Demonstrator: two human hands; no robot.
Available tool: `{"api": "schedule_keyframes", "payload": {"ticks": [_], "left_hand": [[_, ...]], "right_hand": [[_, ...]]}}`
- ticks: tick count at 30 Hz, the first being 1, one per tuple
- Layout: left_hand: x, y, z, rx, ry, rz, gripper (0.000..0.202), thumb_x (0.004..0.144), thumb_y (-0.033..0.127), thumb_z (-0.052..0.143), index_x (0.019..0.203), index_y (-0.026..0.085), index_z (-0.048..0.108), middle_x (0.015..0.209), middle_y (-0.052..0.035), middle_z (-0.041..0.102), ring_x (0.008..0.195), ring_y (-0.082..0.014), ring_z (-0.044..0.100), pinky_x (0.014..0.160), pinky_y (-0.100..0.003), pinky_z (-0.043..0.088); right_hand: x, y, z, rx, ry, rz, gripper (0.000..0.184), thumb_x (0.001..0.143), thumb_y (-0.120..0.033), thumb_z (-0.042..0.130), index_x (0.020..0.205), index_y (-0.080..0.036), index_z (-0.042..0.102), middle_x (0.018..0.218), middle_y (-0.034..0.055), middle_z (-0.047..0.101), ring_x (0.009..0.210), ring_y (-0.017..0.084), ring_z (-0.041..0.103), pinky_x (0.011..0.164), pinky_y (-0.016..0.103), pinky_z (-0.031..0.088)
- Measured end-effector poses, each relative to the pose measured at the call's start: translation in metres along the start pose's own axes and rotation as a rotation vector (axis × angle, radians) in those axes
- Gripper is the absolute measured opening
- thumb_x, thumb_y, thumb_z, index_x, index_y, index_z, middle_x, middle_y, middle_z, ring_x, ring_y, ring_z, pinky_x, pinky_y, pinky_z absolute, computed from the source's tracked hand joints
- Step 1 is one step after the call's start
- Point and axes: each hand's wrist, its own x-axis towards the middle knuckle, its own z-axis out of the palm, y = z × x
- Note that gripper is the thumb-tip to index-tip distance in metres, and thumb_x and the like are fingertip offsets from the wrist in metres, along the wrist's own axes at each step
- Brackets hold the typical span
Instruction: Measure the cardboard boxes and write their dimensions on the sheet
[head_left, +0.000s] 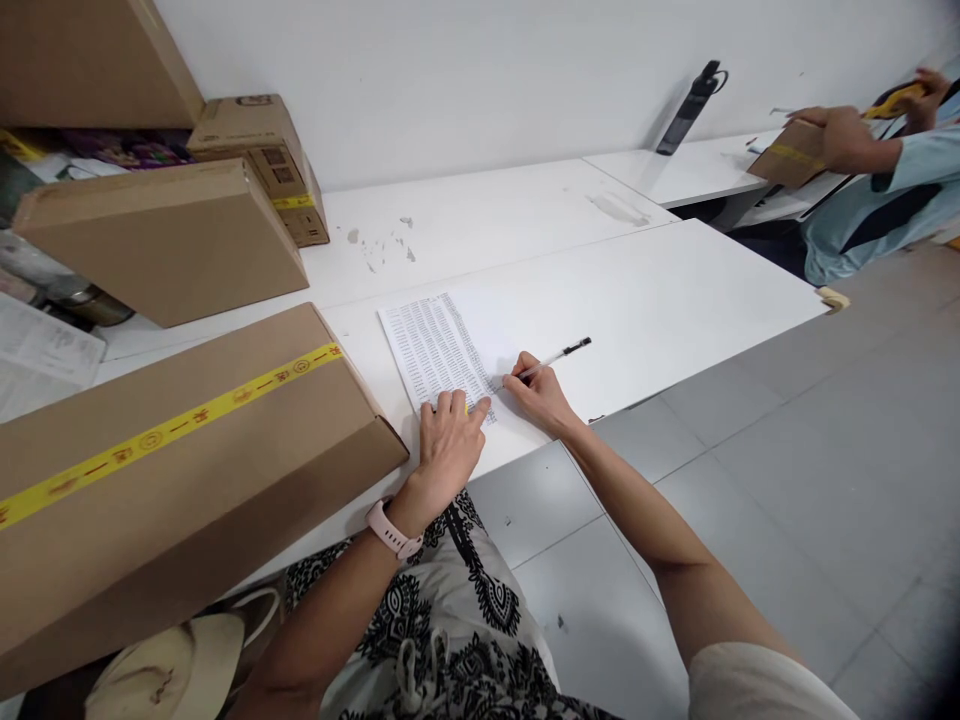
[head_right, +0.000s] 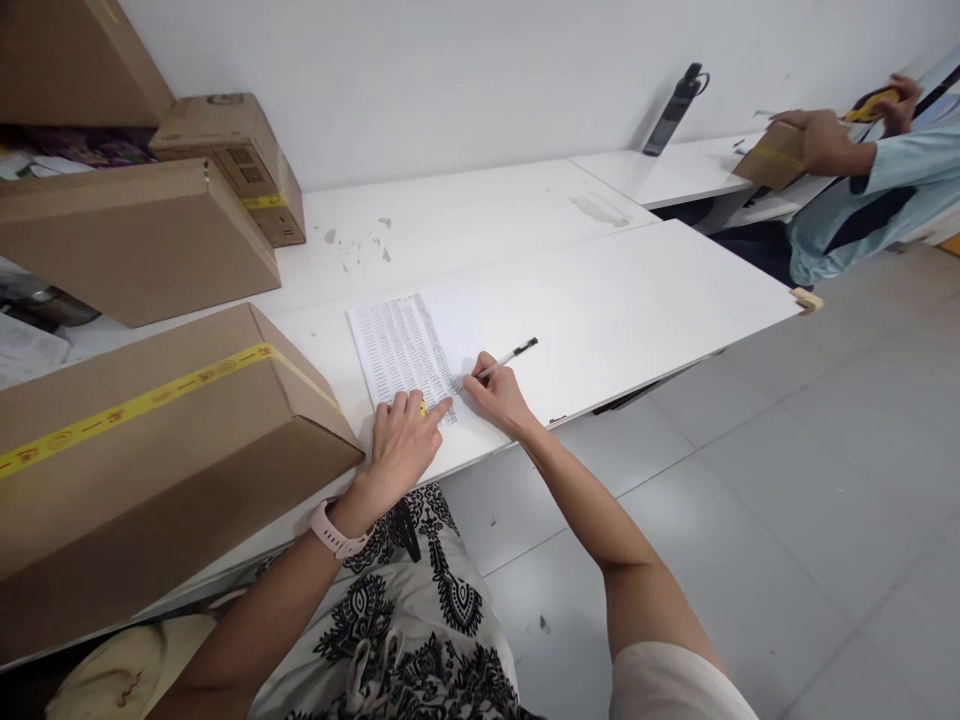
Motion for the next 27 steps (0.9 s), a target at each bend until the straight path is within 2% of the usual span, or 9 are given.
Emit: {"api": "schedule_keyframes", "payload": {"ticks": [27], "left_hand": [[-0.0003,0.0001,0.0014,0.01,0.01,0.004,0.049,0.091,0.013,0.051,0.138,0.026,0.058,0.105,-0.0125,0.059,0.1,-0.0314,0.05,0.079,-0.044,0.038]], "right_hand": [[-0.0004,-0.0026,0.0003,-0.03,-0.003,0.003,0.017,0.078,-0.025,0.058,0.069,-0.023,0.043,0.06,-0.0057,0.036,0.059,0.013,0.035,0.056,0.028,0.027]]}}
